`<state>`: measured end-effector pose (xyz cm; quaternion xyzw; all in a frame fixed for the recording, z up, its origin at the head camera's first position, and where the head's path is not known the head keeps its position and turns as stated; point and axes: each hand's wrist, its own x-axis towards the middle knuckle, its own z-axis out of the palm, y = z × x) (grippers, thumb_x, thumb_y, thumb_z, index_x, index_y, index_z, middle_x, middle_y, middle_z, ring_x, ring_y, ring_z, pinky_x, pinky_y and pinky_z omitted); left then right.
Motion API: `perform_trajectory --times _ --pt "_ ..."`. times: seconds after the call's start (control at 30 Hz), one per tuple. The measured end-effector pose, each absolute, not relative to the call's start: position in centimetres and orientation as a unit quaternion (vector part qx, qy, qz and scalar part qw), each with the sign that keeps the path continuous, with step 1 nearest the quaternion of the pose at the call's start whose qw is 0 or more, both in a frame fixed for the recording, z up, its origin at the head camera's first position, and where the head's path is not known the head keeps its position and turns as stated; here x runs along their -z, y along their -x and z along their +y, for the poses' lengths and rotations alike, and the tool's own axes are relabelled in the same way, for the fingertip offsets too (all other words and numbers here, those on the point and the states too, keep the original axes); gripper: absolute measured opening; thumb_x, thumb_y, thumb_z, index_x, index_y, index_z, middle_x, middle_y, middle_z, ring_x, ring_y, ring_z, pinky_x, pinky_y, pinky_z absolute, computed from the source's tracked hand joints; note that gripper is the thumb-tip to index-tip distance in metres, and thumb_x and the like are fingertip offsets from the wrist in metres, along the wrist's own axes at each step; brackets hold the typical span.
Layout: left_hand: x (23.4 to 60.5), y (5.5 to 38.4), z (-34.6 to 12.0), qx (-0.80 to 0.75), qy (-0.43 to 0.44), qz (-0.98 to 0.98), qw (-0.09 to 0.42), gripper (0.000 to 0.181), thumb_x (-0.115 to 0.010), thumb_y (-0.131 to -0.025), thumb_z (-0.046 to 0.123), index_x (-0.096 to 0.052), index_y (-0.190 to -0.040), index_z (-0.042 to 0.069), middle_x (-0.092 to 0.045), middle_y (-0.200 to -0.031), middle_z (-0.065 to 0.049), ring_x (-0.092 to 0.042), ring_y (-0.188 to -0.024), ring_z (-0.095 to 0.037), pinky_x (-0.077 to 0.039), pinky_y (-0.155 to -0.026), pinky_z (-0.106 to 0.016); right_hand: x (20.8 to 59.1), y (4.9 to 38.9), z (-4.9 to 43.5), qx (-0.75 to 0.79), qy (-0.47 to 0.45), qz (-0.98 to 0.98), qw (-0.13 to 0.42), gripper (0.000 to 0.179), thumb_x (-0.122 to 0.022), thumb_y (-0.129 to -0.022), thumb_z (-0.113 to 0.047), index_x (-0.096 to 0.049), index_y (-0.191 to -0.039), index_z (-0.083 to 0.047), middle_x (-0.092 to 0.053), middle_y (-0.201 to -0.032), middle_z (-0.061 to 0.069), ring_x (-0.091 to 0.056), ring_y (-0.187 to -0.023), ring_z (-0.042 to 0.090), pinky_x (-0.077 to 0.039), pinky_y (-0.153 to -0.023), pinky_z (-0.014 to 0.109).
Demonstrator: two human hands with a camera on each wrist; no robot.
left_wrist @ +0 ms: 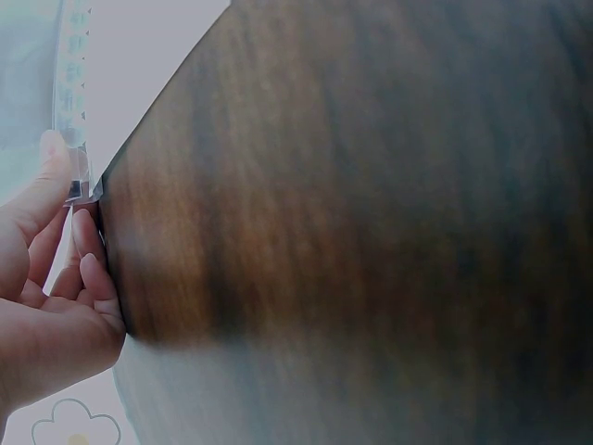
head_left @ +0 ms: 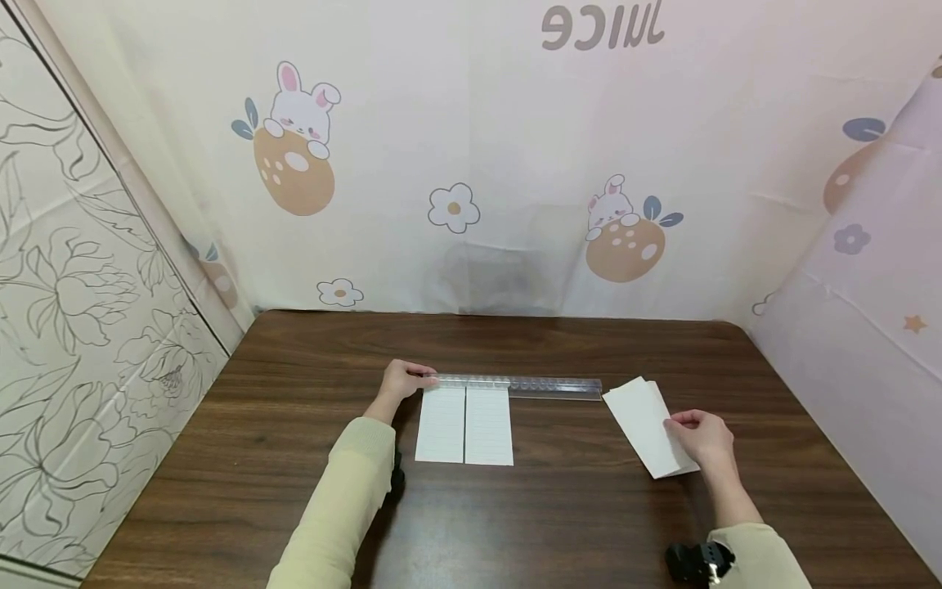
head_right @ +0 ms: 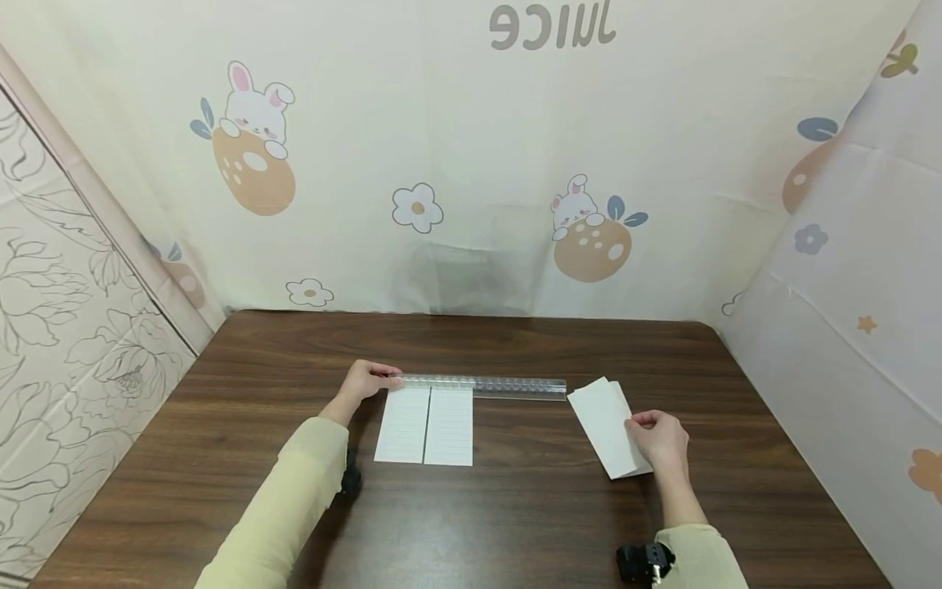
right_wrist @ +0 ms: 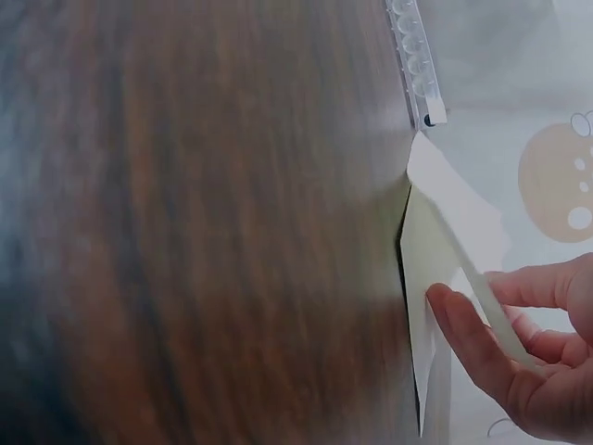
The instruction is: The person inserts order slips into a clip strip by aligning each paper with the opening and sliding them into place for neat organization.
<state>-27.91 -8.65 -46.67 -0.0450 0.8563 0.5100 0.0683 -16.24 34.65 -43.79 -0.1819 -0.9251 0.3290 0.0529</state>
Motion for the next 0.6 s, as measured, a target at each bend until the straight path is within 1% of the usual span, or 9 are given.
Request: perform_trajectory --times 0.07,0.23,0.3,0.43,0.6 --pt "46.65 27.93 -8.68 -0.511 0.046 0.856 0.069 0.017 -0.073 -0.074 0.015 -0.072 -0.087 0.004 -0.065 -0.096 -0.011 -0.056 -0.095 -0.026 -0.044 -0.081 -0.038 43.75 16.28 34.67 -0.33 0.181 -0.925 0.043 0.03 -0.059 -0.081 -0.02 -0.061 -0.086 0.009 -0.059 -0.07 0.011 -0.049 -0.073 0.029 -0.035 -0.055 0.03" --pt "46.62 27.93 -8.73 -0.511 0.046 0.855 0.071 0.017 -0.073 -0.074 0.016 -0.072 -0.087 0.004 -0.065 -0.096 -0.011 -0.056 -0.095 -0.027 -0.044 -0.081 -0.039 43.74 16.39 34.69 -0.327 0.177 -0.928 0.023 0.03 -0.06 -0.081 -0.02 -0.061 -0.087 0.01 -0.058 -0.079 0.019 -0.047 -0.078 0.033 -0.034 -0.057 0.031" --pt "46.63 27.93 -8.73 -0.511 0.047 0.855 0.071 0.017 -0.073 -0.074 0.016 -0.072 -0.087 0.005 -0.065 -0.096 -0.011 -0.056 -0.095 -0.026 -0.044 -0.08 -0.038 43.77 16.42 34.69 -0.329 0.173 -0.928 0.02 0.03 -0.059 -0.082 -0.02 -0.061 -0.087 0.01 -0.059 -0.078 0.018 -0.048 -0.077 0.032 -0.034 -0.057 0.031" --pt "46.61 27.91 -8.71 -0.512 0.046 0.855 0.07 0.017 -0.073 -0.074 0.015 -0.072 -0.087 0.004 -0.065 -0.095 -0.011 -0.056 -0.093 -0.026 -0.045 -0.079 -0.038 43.75 16.38 34.7 -0.339 0.166 -0.926 0.019 0.03 -0.058 -0.083 -0.02 -0.06 -0.087 0.01 -0.061 -0.071 0.011 -0.05 -0.072 0.027 -0.034 -0.057 0.03" --pt "46.53 27.9 -8.68 -0.51 0.047 0.856 0.073 0.018 -0.073 -0.074 0.016 -0.072 -0.087 0.004 -0.065 -0.096 -0.011 -0.056 -0.093 -0.025 -0.045 -0.079 -0.037 43.39 16.11 34.63 -0.35 0.178 -0.919 0.031 0.031 -0.059 -0.083 -0.021 -0.06 -0.088 0.01 -0.062 -0.069 0.008 -0.051 -0.067 0.02 -0.035 -0.057 0.03"
